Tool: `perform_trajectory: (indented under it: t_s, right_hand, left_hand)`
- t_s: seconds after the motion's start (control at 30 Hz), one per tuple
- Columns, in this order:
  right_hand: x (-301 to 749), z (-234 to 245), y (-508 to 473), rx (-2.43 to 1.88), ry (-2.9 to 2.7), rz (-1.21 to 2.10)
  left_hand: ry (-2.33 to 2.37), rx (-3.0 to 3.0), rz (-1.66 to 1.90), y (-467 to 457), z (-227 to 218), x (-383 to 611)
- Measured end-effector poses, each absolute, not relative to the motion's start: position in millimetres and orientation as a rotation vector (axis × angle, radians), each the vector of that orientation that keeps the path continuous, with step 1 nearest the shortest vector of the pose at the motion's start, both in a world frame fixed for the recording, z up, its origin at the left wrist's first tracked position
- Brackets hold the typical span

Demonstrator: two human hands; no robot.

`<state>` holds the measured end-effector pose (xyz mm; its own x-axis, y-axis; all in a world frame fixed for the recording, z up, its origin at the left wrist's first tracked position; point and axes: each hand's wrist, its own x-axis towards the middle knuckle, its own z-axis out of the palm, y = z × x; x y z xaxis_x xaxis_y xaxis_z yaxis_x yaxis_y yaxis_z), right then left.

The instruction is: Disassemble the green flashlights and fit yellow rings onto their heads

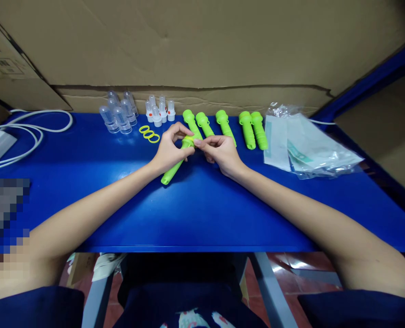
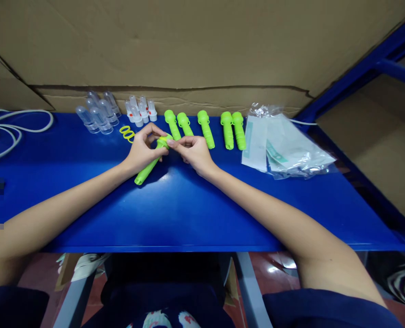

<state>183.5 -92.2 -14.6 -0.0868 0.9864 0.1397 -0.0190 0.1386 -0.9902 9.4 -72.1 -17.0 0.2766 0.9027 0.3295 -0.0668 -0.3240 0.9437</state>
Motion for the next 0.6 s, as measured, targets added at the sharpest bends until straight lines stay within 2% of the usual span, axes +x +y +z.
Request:
perform_trajectory:
  t_s: [0.4,0.6]
  right_hand:
    - [182.4,-21.4,-92.2,-0.895,-1.276,1.221]
    - [186.0,-21.9,-90.5,-0.885,-1.392,1.066]
  left_hand:
    - [0.731,1.531,1.184,-75.2,-12.3,7.7]
    - [0.678,1.570,1.098,-66.0,-14.0,4.1]
